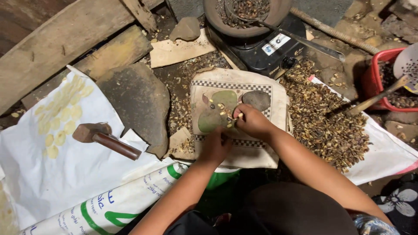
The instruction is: Cracking nut shells using a mallet and stone anvil, then sorting the kernels.
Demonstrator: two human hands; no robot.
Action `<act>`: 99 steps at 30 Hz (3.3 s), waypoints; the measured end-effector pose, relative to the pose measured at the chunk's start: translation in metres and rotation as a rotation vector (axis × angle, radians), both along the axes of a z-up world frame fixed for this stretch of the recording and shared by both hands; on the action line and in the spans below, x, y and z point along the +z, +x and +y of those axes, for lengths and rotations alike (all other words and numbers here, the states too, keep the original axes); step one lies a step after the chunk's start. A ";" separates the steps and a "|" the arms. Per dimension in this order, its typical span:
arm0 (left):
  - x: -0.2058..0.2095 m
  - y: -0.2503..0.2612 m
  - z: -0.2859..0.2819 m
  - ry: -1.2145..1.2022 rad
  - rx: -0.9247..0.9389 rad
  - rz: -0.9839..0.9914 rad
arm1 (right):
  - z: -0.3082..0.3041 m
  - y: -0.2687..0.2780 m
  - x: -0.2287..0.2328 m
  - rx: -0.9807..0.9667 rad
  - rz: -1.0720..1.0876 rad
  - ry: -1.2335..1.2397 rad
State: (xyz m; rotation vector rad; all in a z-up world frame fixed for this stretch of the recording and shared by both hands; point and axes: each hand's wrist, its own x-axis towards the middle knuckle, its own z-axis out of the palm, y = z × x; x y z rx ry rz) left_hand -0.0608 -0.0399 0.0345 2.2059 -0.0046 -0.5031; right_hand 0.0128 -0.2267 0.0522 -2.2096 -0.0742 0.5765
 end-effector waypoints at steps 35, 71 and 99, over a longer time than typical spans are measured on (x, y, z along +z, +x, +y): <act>0.050 0.016 0.021 -0.730 0.847 0.438 | 0.022 0.011 -0.063 0.801 -0.872 -0.770; 0.034 0.010 0.069 -1.371 0.966 0.718 | 0.061 0.073 0.025 0.144 -0.105 -0.015; 0.016 0.034 0.054 -1.221 1.319 0.662 | 0.102 0.012 0.115 0.433 -0.144 -0.145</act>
